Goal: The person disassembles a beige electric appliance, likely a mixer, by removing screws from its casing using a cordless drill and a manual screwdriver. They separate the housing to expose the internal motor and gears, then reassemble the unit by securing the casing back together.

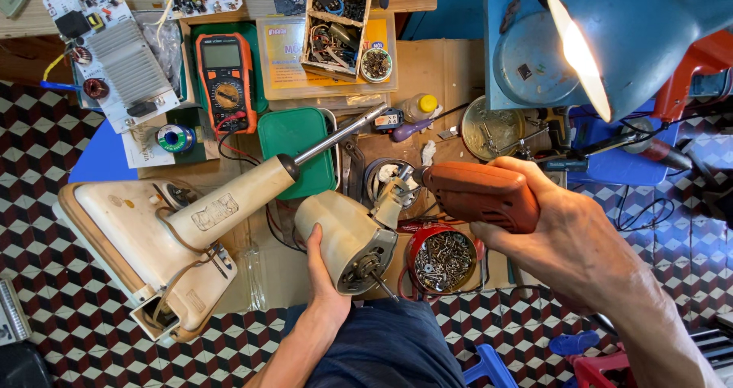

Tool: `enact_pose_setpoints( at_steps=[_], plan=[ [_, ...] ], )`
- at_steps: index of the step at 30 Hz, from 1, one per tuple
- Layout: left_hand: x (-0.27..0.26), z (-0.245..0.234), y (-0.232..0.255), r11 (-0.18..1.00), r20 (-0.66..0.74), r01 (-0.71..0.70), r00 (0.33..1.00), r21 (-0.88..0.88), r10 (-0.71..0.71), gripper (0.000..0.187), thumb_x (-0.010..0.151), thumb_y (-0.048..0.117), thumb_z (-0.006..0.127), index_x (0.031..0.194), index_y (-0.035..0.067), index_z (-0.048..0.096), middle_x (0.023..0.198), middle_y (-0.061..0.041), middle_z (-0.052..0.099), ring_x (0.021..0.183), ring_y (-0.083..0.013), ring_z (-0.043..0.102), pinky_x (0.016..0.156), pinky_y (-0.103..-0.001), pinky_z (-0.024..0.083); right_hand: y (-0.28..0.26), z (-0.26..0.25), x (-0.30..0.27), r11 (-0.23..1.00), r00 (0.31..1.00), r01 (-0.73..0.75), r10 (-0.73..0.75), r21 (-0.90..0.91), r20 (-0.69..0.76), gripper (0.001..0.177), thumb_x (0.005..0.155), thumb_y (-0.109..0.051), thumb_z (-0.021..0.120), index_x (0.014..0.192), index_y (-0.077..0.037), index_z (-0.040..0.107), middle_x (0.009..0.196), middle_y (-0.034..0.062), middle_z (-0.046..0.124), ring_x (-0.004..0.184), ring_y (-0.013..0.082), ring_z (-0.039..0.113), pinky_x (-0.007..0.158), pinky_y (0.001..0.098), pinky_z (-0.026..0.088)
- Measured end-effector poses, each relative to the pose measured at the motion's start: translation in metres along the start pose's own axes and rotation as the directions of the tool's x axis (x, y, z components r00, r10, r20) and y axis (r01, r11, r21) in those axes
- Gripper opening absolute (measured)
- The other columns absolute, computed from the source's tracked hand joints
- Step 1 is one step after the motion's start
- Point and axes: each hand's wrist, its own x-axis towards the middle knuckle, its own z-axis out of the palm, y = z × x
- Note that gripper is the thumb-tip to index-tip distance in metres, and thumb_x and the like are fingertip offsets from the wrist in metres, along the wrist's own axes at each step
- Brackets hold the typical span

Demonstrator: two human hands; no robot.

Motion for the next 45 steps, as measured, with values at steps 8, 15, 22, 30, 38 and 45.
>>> enact_pose_setpoints(
  at_steps=[8, 15, 22, 30, 38, 45],
  plan=[
    [-0.002, 0.002, 0.007, 0.999, 0.085, 0.051, 0.995, -0.009, -0.05, 0.074, 0.083, 0.062, 0.059, 0.138, 0.014, 0.057, 0.127, -0.007, 0.068, 0.115, -0.0261, 0.065, 0.097, -0.044, 0.053, -0.031, -0.017, 0.016, 0.995, 0.997, 0.061, -0.057, -0.079, 0.051, 0.069, 0.081, -0.047, 0.08, 0.14, -0.021, 0.056, 0.09, 0.0161, 0.077, 0.072, 0.0295, 0.077, 0.07, 0.0429, 0.066],
    [-0.002, 0.003, 0.01, 0.992, 0.077, 0.128, 0.989, -0.019, -0.126, 0.075, 0.083, 0.064, 0.058, 0.137, 0.012, 0.059, 0.123, -0.009, 0.069, 0.109, -0.0268, 0.068, 0.091, -0.045, 0.057, -0.046, -0.023, 0.018, 0.992, 0.991, -0.045, 0.06, -0.118, 0.123, 0.065, 0.084, -0.045, 0.076, 0.14, -0.02, 0.054, 0.093, 0.0147, 0.077, 0.067, 0.028, 0.076, 0.065, 0.0426, 0.063],
    [0.001, 0.002, 0.007, 0.994, 0.066, 0.106, 0.992, -0.013, -0.105, 0.074, 0.083, 0.063, 0.06, 0.137, 0.012, 0.058, 0.123, -0.009, 0.069, 0.109, -0.0269, 0.068, 0.092, -0.045, 0.057, -0.039, -0.02, 0.014, 0.992, 0.991, -0.073, 0.084, -0.106, 0.106, 0.064, 0.084, -0.044, 0.076, 0.14, -0.023, 0.054, 0.089, 0.0137, 0.076, 0.064, 0.0268, 0.077, 0.063, 0.0432, 0.065],
    [0.001, 0.001, 0.005, 0.998, 0.052, 0.054, 0.997, 0.02, -0.055, 0.076, 0.083, 0.063, 0.059, 0.138, 0.012, 0.057, 0.126, -0.008, 0.068, 0.113, -0.0253, 0.066, 0.095, -0.043, 0.054, -0.03, -0.013, 0.012, 0.996, 0.998, 0.048, -0.045, -0.069, 0.05, 0.066, 0.081, -0.047, 0.079, 0.137, -0.019, 0.056, 0.084, 0.0142, 0.077, 0.062, 0.0259, 0.076, 0.062, 0.0439, 0.065],
    [0.0, 0.002, 0.005, 0.999, 0.055, 0.038, 0.998, 0.015, -0.038, 0.076, 0.082, 0.063, 0.059, 0.14, 0.013, 0.056, 0.127, -0.007, 0.067, 0.114, -0.0245, 0.065, 0.096, -0.043, 0.053, -0.024, -0.01, 0.013, 0.998, 0.999, 0.015, -0.012, -0.056, 0.048, 0.065, 0.083, -0.048, 0.078, 0.137, -0.019, 0.056, 0.086, 0.0146, 0.076, 0.064, 0.0284, 0.077, 0.064, 0.0445, 0.063],
    [-0.004, 0.003, 0.001, 0.999, 0.021, 0.025, 0.999, 0.022, -0.025, 0.077, 0.082, 0.064, 0.059, 0.139, 0.013, 0.056, 0.126, -0.007, 0.067, 0.114, -0.0242, 0.064, 0.097, -0.042, 0.052, -0.029, -0.011, 0.013, 0.997, 0.999, 0.039, -0.036, -0.066, 0.037, 0.065, 0.082, -0.048, 0.08, 0.136, -0.019, 0.056, 0.089, 0.0159, 0.075, 0.068, 0.0299, 0.077, 0.064, 0.0457, 0.067]
  ],
)
